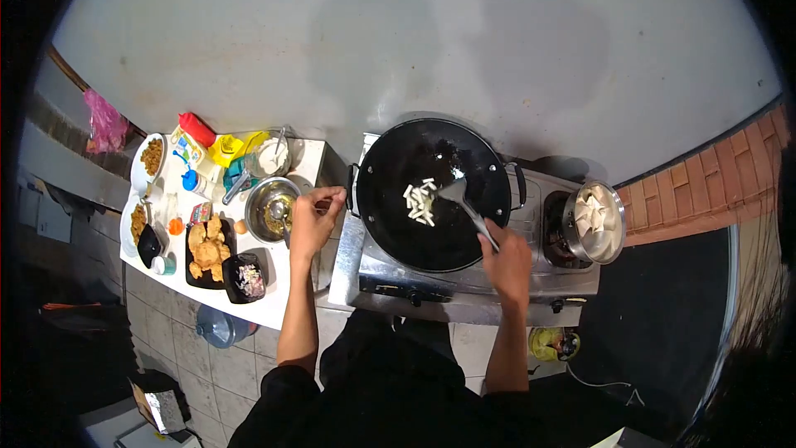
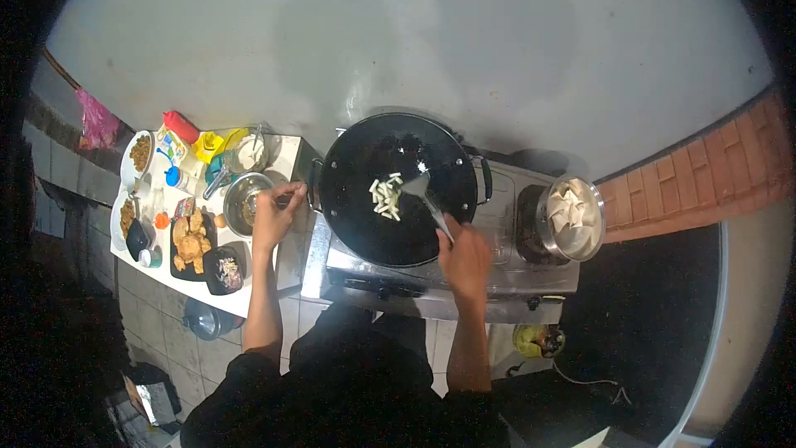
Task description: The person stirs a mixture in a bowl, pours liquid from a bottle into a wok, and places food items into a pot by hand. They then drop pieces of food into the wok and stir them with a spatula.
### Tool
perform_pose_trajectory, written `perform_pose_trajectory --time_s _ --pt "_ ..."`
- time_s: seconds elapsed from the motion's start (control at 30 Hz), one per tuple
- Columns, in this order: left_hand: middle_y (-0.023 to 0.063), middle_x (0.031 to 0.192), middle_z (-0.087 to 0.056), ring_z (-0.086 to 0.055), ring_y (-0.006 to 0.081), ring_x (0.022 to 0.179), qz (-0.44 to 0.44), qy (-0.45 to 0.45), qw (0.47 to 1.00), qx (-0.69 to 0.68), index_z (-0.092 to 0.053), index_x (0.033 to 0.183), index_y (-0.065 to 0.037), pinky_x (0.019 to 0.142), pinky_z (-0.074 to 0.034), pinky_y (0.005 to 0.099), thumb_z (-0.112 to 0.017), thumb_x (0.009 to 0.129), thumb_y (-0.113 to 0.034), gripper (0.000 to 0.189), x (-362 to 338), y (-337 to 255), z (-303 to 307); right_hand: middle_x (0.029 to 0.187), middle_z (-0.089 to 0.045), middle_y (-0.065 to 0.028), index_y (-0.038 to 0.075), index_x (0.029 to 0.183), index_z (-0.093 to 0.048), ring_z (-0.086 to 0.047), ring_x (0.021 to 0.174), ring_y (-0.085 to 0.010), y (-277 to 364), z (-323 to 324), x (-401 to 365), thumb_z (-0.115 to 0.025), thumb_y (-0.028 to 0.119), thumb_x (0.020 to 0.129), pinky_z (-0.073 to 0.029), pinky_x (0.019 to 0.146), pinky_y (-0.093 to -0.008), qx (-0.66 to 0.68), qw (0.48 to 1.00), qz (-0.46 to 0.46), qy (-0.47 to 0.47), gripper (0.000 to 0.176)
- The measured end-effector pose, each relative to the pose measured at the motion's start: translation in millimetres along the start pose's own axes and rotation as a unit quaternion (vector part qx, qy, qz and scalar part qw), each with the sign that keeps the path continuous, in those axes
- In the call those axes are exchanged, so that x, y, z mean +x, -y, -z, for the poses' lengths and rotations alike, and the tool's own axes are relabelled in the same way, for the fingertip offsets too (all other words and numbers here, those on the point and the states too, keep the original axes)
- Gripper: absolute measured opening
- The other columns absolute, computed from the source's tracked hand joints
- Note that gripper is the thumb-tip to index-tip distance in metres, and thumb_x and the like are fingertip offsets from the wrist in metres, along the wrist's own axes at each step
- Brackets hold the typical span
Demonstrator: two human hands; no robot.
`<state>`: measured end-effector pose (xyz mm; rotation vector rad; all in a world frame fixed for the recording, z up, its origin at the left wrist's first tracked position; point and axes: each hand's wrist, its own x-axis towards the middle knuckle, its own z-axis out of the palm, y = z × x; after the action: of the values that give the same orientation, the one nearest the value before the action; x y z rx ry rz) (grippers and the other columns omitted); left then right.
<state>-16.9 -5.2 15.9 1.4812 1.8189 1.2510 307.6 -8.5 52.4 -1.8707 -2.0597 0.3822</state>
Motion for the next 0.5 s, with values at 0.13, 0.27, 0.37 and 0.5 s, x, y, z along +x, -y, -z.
perform_pose_trajectory --time_s 0.13,0.27,0.37,0.5 --pt "0.0107 0.078 -0.069 -0.063 0.0120 0.068 0.030 0.025 0.999 -0.001 -0.069 0.096 0.001 0.064 -0.049 0.0262 -0.066 0.085 -0.011 0.017 2 -4 1 0.086 -0.063 -0.0186 0.007 0.109 -0.065 -0.062 0.077 -0.0389 10 1 1 -0.065 0.019 0.083 -0.047 0.066 -0.0454 0.001 1.000 0.031 0.000 0.029" --pt "0.0098 0.074 -0.067 -0.063 0.0112 0.066 0.038 0.025 0.999 -0.003 -0.067 0.098 0.003 0.063 -0.049 0.0254 -0.067 0.085 -0.010 0.018 3 -6 -2 0.084 -0.064 -0.0220 0.003 0.105 -0.065 -0.062 0.077 -0.0400 -14 13 -2 -0.064 0.014 0.083 -0.047 0.066 -0.0455 0.113 0.989 0.066 -0.071 0.025" --pt "0.0096 0.073 -0.067 -0.062 0.0110 0.066 0.042 0.023 0.999 -0.013 -0.066 0.098 0.005 0.062 -0.048 0.0253 -0.067 0.085 -0.011 0.020 2 -6 -7 0.084 -0.063 -0.0235 0.000 0.104 -0.065 -0.061 0.077 -0.0408 -11 9 8 -0.063 0.014 0.084 -0.047 0.066 -0.0454 0.110 0.987 0.062 -0.097 0.024" --pt "0.0100 0.071 -0.066 -0.061 0.0113 0.064 0.009 0.013 1.000 0.006 -0.065 0.095 0.006 0.062 -0.048 0.0256 -0.067 0.085 -0.012 0.021 4 -4 -8 0.085 -0.062 -0.0237 0.000 0.107 -0.063 -0.061 0.075 -0.0417 7 -22 27 -0.061 0.015 0.086 -0.047 0.066 -0.0456 0.091 0.987 0.079 -0.108 0.026"
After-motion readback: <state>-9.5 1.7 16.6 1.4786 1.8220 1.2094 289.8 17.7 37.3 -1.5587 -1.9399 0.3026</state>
